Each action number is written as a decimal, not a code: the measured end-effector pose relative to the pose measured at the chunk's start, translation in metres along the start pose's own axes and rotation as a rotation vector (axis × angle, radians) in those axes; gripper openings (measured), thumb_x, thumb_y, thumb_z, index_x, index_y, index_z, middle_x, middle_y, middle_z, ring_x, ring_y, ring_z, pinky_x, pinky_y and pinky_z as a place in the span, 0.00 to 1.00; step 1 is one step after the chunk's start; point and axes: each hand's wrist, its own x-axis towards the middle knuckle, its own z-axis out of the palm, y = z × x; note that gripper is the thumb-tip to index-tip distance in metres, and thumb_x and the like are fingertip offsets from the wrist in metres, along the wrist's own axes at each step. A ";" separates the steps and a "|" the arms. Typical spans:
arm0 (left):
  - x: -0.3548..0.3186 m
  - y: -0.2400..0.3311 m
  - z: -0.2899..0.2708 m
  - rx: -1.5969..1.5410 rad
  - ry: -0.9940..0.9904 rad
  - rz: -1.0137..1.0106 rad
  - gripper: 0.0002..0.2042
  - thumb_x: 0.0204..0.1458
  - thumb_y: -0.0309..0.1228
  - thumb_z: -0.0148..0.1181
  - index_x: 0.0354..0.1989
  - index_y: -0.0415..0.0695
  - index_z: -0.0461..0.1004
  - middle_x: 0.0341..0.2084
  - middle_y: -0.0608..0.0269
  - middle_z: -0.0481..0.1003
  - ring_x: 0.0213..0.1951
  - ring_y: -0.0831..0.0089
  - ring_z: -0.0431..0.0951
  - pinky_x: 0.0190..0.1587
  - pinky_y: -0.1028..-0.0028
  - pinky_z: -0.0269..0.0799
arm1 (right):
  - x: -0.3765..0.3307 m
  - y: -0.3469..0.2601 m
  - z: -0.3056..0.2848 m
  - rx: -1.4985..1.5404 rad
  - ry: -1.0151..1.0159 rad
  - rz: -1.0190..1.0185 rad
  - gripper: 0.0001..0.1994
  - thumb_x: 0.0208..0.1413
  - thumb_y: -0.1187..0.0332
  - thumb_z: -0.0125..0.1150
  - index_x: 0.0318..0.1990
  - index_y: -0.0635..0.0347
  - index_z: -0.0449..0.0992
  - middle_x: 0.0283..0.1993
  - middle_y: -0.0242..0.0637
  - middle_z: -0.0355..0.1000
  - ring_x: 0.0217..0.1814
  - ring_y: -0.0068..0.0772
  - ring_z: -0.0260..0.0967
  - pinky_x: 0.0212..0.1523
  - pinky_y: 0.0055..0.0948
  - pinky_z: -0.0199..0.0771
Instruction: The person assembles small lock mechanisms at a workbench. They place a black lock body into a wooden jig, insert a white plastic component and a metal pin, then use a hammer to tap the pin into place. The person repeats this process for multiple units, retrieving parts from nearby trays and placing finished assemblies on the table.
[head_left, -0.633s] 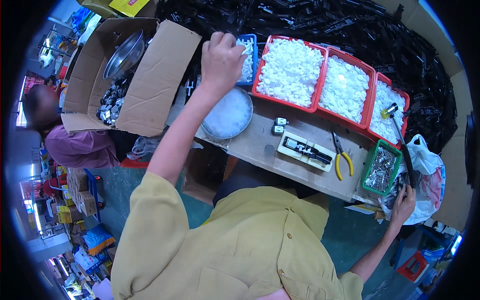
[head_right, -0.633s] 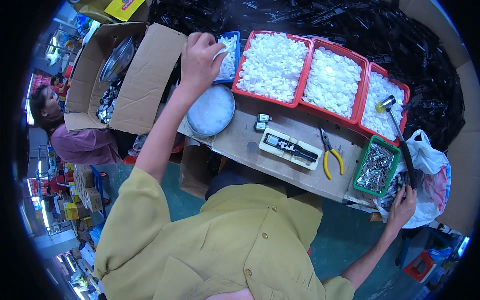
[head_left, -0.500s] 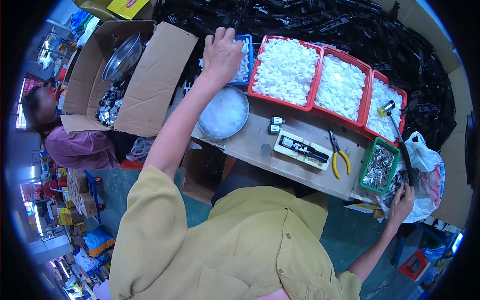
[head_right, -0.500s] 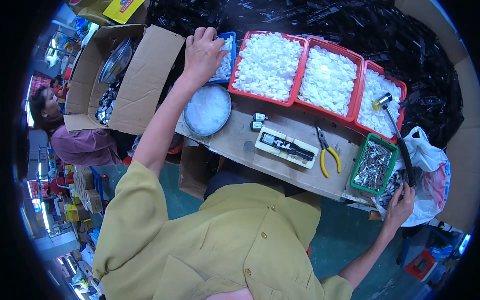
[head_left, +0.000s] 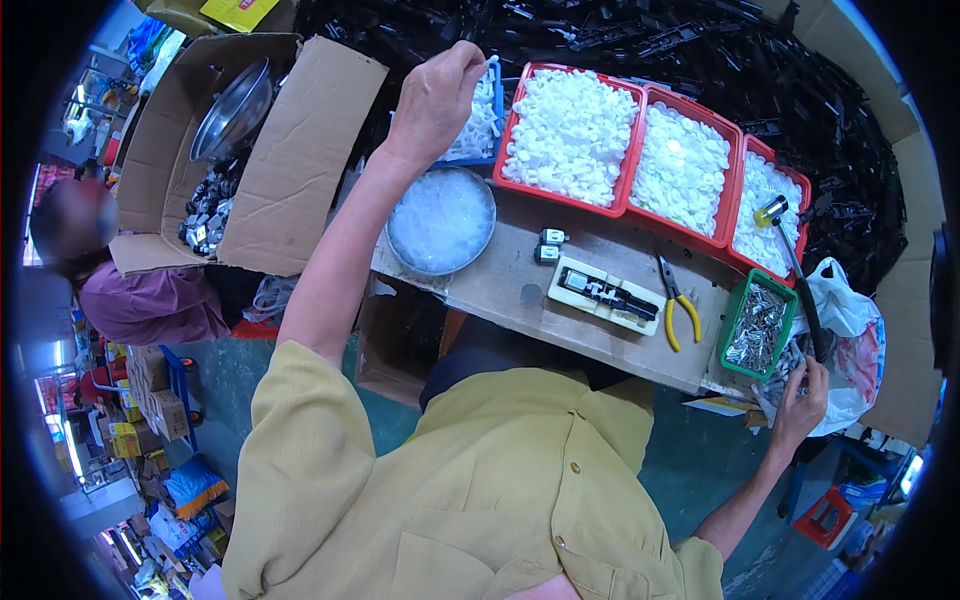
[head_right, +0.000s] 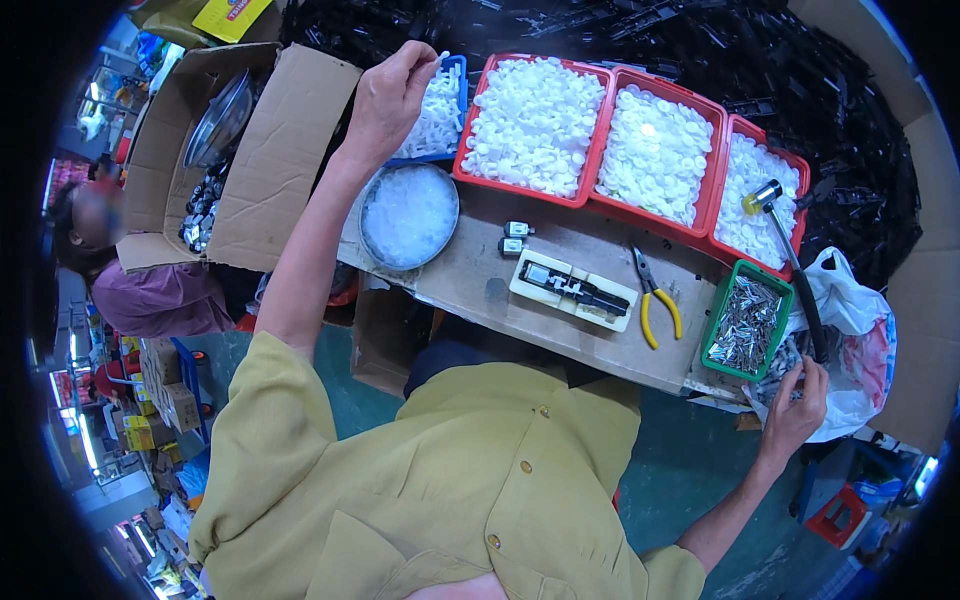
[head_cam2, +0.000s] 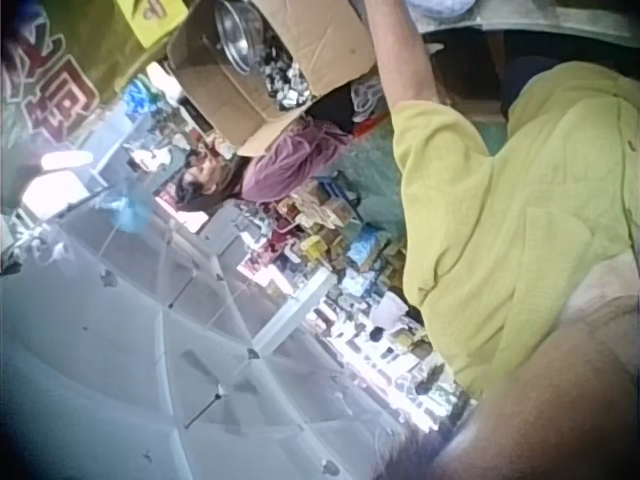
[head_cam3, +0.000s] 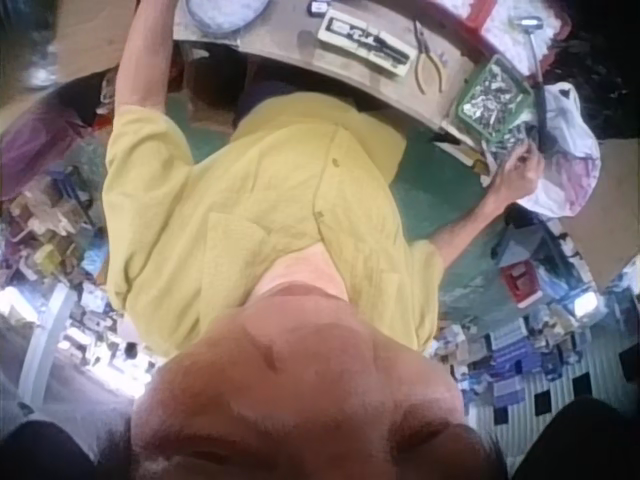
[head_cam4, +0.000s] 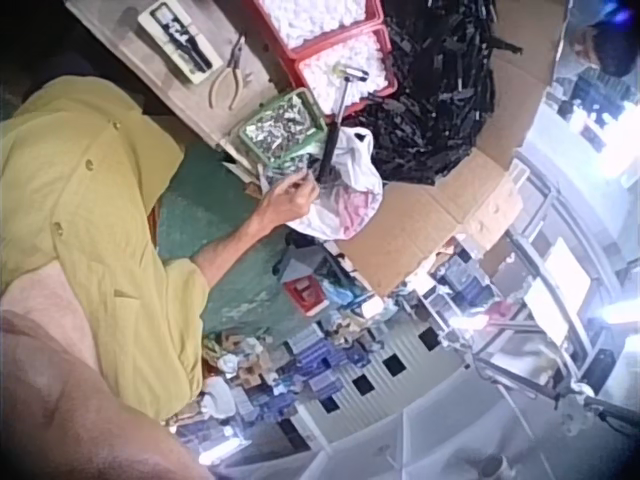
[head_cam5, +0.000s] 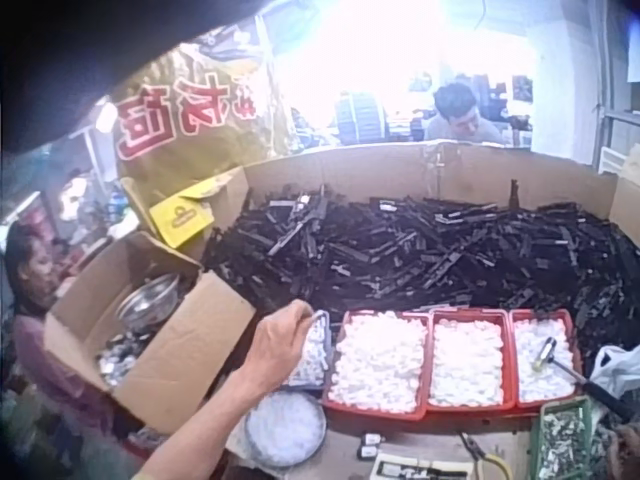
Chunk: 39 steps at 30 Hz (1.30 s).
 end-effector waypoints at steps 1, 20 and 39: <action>-0.004 0.006 -0.007 -0.055 -0.017 -0.030 0.07 0.63 0.29 0.57 0.41 0.37 0.75 0.33 0.53 0.79 0.33 0.65 0.79 0.35 0.70 0.74 | 0.001 -0.003 -0.001 0.004 0.015 -0.014 0.09 0.61 0.77 0.57 0.45 0.72 0.78 0.42 0.46 0.75 0.32 0.38 0.75 0.34 0.35 0.74; -0.088 0.055 -0.048 0.076 -0.377 0.037 0.04 0.50 0.24 0.67 0.32 0.36 0.79 0.26 0.54 0.77 0.31 0.59 0.79 0.32 0.64 0.73 | 0.001 -0.032 -0.003 0.150 0.043 -0.134 0.08 0.59 0.78 0.58 0.44 0.69 0.78 0.40 0.44 0.75 0.33 0.36 0.73 0.37 0.35 0.73; -0.107 0.094 -0.055 -0.350 -0.015 -0.123 0.07 0.47 0.18 0.69 0.36 0.36 0.82 0.31 0.57 0.81 0.32 0.69 0.79 0.35 0.73 0.73 | 0.008 -0.144 0.012 0.641 -0.090 -0.099 0.09 0.55 0.81 0.61 0.42 0.69 0.81 0.40 0.42 0.77 0.42 0.32 0.75 0.46 0.29 0.74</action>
